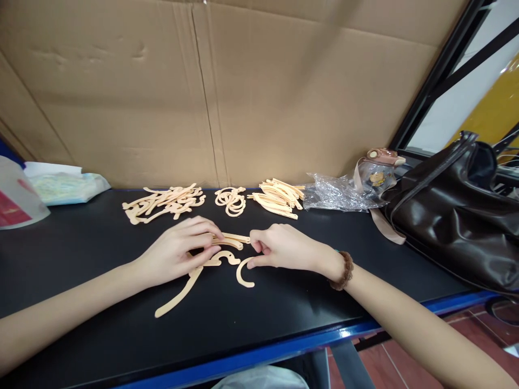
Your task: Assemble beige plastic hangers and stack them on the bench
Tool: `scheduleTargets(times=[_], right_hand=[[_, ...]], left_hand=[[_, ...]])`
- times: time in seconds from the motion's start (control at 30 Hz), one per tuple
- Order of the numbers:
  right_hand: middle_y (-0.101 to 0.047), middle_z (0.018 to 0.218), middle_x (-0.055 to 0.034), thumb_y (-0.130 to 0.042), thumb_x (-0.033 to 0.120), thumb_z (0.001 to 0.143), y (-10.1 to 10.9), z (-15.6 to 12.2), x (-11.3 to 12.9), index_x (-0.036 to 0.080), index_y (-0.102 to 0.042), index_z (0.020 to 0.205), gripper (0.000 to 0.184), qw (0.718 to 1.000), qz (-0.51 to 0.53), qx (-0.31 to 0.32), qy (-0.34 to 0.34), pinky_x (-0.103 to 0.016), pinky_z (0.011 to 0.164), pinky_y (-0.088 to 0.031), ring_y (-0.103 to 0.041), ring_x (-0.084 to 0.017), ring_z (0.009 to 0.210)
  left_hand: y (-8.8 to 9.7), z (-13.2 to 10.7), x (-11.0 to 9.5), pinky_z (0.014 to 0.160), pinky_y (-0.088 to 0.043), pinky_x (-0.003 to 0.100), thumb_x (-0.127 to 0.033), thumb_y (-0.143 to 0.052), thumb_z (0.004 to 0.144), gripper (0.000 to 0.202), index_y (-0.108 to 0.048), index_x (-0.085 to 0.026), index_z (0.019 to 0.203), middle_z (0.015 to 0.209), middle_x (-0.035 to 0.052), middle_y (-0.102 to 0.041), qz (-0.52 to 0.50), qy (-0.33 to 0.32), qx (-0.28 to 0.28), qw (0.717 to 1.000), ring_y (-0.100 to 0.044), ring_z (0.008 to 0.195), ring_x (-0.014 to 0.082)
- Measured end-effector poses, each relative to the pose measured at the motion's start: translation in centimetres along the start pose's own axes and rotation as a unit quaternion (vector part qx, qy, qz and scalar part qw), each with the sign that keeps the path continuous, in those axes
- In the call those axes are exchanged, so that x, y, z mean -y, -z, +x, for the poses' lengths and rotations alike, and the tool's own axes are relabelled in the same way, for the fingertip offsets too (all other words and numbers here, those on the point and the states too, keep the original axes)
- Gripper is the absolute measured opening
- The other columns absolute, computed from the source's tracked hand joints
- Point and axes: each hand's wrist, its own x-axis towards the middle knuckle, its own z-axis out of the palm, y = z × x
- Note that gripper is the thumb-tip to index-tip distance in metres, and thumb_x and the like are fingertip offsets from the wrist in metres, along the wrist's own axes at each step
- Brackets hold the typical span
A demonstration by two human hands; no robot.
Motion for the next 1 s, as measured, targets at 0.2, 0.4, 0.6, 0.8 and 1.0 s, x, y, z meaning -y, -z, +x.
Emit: scheduleTargets(times=[0.2, 0.4, 0.6, 0.8, 1.0], right_hand=[[-0.059, 0.081, 0.0009, -0.062, 0.022, 0.087, 0.2, -0.2, -0.3, 0.021, -0.068, 0.088, 0.007, 0.999, -0.013, -0.024, 0.035, -0.020, 0.056, -0.033, -0.051, -0.009, 0.063], [-0.053, 0.075, 0.0035, -0.063, 0.010, 0.073, 0.3, -0.1, 0.4, 0.018, -0.062, 0.073, 0.008, 0.999, -0.008, -0.031, 0.041, -0.020, 0.054, -0.031, -0.045, -0.007, 0.058], [-0.049, 0.070, 0.0042, -0.059, 0.008, 0.069, 0.1, 0.0, 0.5, 0.016, -0.053, 0.065, 0.012, 0.998, 0.027, -0.048, 0.038, -0.021, 0.054, -0.030, -0.042, -0.007, 0.058], [-0.050, 0.070, 0.0021, -0.047, 0.018, 0.089, 0.3, 0.0, 0.3, 0.017, -0.050, 0.074, 0.016, 0.974, 0.219, -0.028, 0.050, -0.023, 0.061, -0.038, -0.048, -0.011, 0.064], [-0.055, 0.075, -0.0003, -0.043, 0.030, 0.095, 0.1, 0.4, -0.1, 0.016, -0.050, 0.076, 0.025, 0.888, 0.450, -0.094, 0.002, -0.027, 0.067, -0.046, -0.055, -0.012, 0.065]], left_hand=[[0.3, -0.1, 2.5, 0.085, -0.044, 0.033, -0.034, -0.041, 0.092, 0.025, -0.061, -0.021, 0.086, 0.090, 0.0021, -0.067, 0.009, 0.135, -0.107, 0.985, -0.058, 0.089, 0.0188], [-0.1, -0.1, 2.9, 0.086, -0.043, 0.033, -0.037, -0.048, 0.089, 0.022, -0.064, -0.022, 0.088, 0.096, 0.0027, -0.065, -0.013, 0.059, -0.029, 0.998, -0.056, 0.093, 0.0190], [-0.4, -0.2, 3.0, 0.087, -0.041, 0.033, -0.039, -0.055, 0.087, 0.018, -0.065, -0.024, 0.086, 0.104, 0.0017, -0.063, 0.001, 0.034, 0.012, 0.999, -0.054, 0.099, 0.0190], [-0.6, 0.0, 3.0, 0.087, -0.042, 0.032, -0.039, -0.053, 0.090, 0.019, -0.063, -0.023, 0.088, 0.104, 0.0022, -0.062, -0.007, 0.029, 0.034, 0.999, -0.054, 0.099, 0.0190], [-0.8, -0.1, 3.0, 0.086, -0.041, 0.030, -0.032, -0.036, 0.097, 0.024, -0.056, -0.020, 0.093, 0.099, 0.0030, -0.060, -0.046, 0.074, -0.037, 0.996, -0.055, 0.094, 0.0169]])
